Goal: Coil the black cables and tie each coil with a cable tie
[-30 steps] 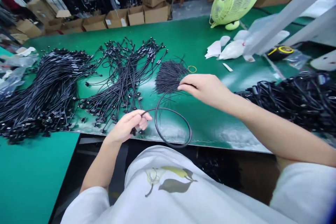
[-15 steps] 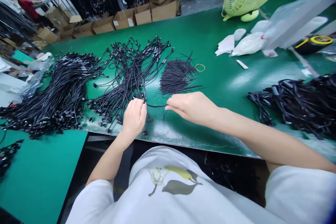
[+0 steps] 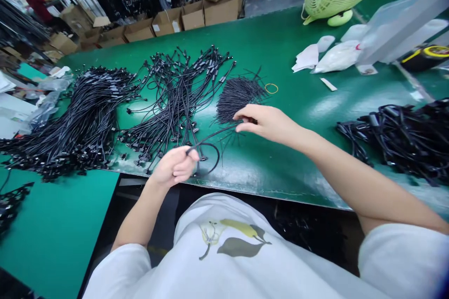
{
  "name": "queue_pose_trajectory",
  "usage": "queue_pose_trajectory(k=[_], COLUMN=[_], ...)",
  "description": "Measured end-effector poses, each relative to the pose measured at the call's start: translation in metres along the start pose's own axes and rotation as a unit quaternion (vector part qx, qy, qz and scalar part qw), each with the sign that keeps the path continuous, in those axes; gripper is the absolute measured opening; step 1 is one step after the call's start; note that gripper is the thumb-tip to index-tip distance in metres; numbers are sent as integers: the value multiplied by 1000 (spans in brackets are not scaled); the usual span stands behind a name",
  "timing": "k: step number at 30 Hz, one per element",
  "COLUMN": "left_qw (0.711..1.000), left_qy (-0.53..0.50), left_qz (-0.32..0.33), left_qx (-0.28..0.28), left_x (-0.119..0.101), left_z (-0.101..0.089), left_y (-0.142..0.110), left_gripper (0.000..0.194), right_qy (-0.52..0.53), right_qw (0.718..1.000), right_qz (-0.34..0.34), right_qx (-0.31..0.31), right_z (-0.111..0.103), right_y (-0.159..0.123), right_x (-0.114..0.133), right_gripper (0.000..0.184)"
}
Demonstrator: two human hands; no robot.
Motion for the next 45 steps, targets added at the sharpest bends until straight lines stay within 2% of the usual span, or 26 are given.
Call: queue_pose_trajectory(k=[3, 4, 6, 8, 9, 11, 13, 14, 15, 17, 19, 21, 23, 25, 27, 29, 31, 33, 35, 37, 39, 41, 43, 45], left_qw=[977, 967, 960, 967, 971, 976, 976, 971, 964, 953, 957, 967, 974, 980, 987, 992, 992, 982, 967, 962, 968, 969, 957, 945], left_qy=[-112, -128, -129, -92, -60, 21, 128, 186, 237, 294, 286, 254, 209, 129, 37, -29, -73, -109, -124, -90, 4, 134, 255, 318], left_qz=[139, 163, 161, 134, 128, 121, 100, 76, 47, -9, -33, -11, 42, 86, 87, 62, 74, 135, 190, 203, 179, 132, 68, 26], left_qx=[-116, -150, -188, -197, -195, -179, -148, -129, -109, -70, -40, -38, -75, -124, -134, -104, -73, -80, -118, -157, -177, -163, -118, -69], left_x=[-33, -40, -46, -42, -37, -22, -3, 7, 15, 25, 22, 10, -6, -17, -19, -16, -17, -22, -28, -29, -23, -9, 9, 23], left_z=[-16, -21, -29, -33, -33, -30, -20, -13, -7, 3, 7, 3, -8, -23, -35, -39, -38, -37, -37, -36, -31, -20, -7, 6], left_y=[-16, -20, -20, -13, -7, 8, 22, 27, 29, 30, 25, 18, 10, -1, -12, -22, -30, -34, -33, -25, -12, 2, 13, 18], left_gripper=[25, 26, 28, 27, 26, 29, 31, 31, 31, 32, 31, 27, 18, 13, 12, 12, 14, 15, 22, 25, 26, 29, 31, 31], right_qy=[22, 14, -48, -146, -185, -203, -143, -97, -51, 19, 47, 43, 29, -3, -31, -44, -46, -54, -66, -86, -87, -55, -13, 37], right_qw=[1000, 1000, 998, 988, 982, 973, 961, 957, 958, 975, 989, 993, 996, 1000, 991, 979, 979, 983, 986, 992, 995, 986, 984, 991], right_qz=[-9, -5, 18, 42, 47, 21, -44, -78, -102, -109, -88, -72, -56, -10, 57, 103, 115, 113, 107, 72, -10, -102, -134, -116], right_qx=[7, -2, -30, -25, 2, 109, 231, 262, 264, 195, 111, 77, 55, -23, -120, -173, -160, -133, -108, -58, 41, 121, 115, 56], right_z=[11, 14, 19, 26, 31, 43, 51, 48, 42, 20, -2, -15, -22, -33, -45, -52, -51, -44, -33, -18, 1, 15, 17, 12], right_y=[-18, -25, -39, -49, -53, -55, -53, -50, -45, -33, -25, -25, -31, -39, -46, -50, -49, -47, -48, -50, -52, -49, -38, -21], right_x=[-19, -22, -19, -5, 6, 33, 64, 76, 86, 89, 78, 63, 47, 28, 7, -13, -27, -31, -22, 1, 35, 69, 89, 90], right_gripper=[34, 35, 37, 36, 33, 25, 23, 25, 27, 31, 33, 34, 34, 32, 31, 30, 30, 30, 33, 35, 37, 38, 38, 35])
Point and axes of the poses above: each hand's wrist, its own y-axis towards the middle knuckle, its own z-axis out of the palm, x = y × z, the point moved 4 cm from there along y, towards the middle knuckle, and after that the axes turned 9 degrees about x, right-handed, at the moved point
